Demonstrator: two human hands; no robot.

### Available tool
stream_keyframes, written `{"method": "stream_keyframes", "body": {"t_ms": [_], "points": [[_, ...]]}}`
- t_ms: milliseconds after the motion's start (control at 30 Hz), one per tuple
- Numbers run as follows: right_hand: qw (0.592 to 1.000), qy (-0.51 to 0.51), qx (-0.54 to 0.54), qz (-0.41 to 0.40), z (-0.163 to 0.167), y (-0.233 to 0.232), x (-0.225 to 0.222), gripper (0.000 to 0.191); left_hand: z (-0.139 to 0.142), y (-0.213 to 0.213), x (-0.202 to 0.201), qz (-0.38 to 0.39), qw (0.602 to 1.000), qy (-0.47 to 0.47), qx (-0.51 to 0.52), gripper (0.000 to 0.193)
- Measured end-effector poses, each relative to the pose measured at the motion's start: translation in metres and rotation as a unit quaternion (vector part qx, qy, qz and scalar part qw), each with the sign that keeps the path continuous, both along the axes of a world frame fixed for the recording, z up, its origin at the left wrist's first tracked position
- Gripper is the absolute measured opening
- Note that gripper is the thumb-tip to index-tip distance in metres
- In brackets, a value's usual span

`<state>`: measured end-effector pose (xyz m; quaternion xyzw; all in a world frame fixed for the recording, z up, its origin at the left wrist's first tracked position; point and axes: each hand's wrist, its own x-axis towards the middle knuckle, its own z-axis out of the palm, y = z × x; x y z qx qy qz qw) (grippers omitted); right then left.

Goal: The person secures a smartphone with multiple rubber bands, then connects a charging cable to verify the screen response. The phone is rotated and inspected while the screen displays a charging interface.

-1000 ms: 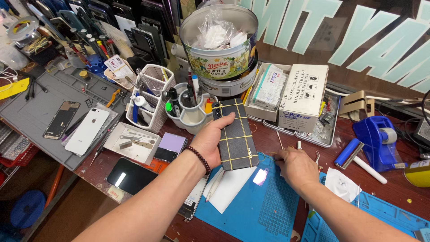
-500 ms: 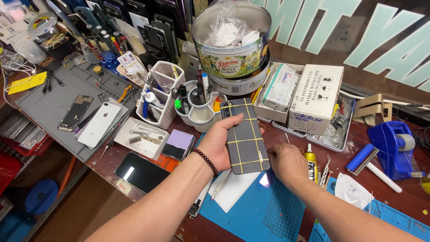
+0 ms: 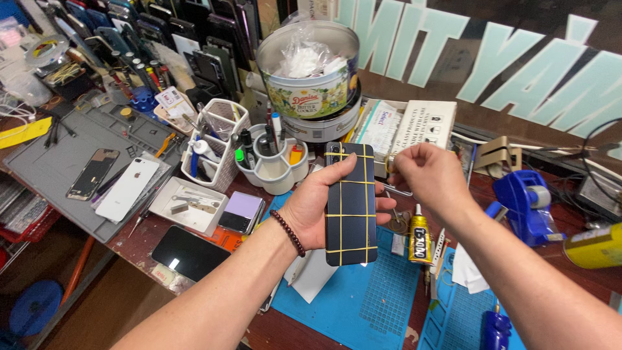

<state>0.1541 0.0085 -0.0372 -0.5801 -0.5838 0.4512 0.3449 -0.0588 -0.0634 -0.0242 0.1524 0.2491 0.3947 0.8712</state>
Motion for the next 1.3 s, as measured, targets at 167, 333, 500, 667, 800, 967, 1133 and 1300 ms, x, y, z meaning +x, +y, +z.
{"method": "stream_keyframes", "body": {"t_ms": [167,333,500,667,800,967,1133,1300], "points": [[0.999,0.042,0.02,-0.001,0.073,-0.013,0.019,0.014,0.019,-0.005,0.029,-0.043,0.999,-0.019,0.02,0.052],[0.997,0.077,0.011,0.028,0.103,-0.041,0.041,0.017,0.036,-0.01,0.062,-0.081,0.993,-0.07,0.055,0.049],[0.996,0.085,-0.017,0.014,0.12,-0.06,0.072,0.019,0.047,-0.014,0.091,-0.092,0.991,-0.046,0.082,0.049],[0.991,0.131,-0.018,0.011,0.121,-0.068,0.101,0.018,0.056,-0.016,0.114,-0.1,0.988,-0.033,0.111,0.049],[0.992,0.09,0.039,-0.084,0.101,-0.057,0.119,0.017,0.061,-0.013,0.107,-0.095,0.991,-0.002,0.097,0.058],[0.996,0.049,-0.077,-0.021,0.04,-0.046,0.113,0.013,0.055,-0.005,0.067,0.002,0.996,0.082,0.03,0.062],[0.988,-0.098,-0.121,0.007,-0.031,-0.056,0.088,0.013,0.029,0.0,0.036,0.129,0.99,0.063,0.01,0.056],[0.932,-0.352,-0.021,0.083,-0.071,-0.046,0.068,0.018,0.009,0.004,0.013,0.101,0.994,0.04,-0.027,0.061]]}}
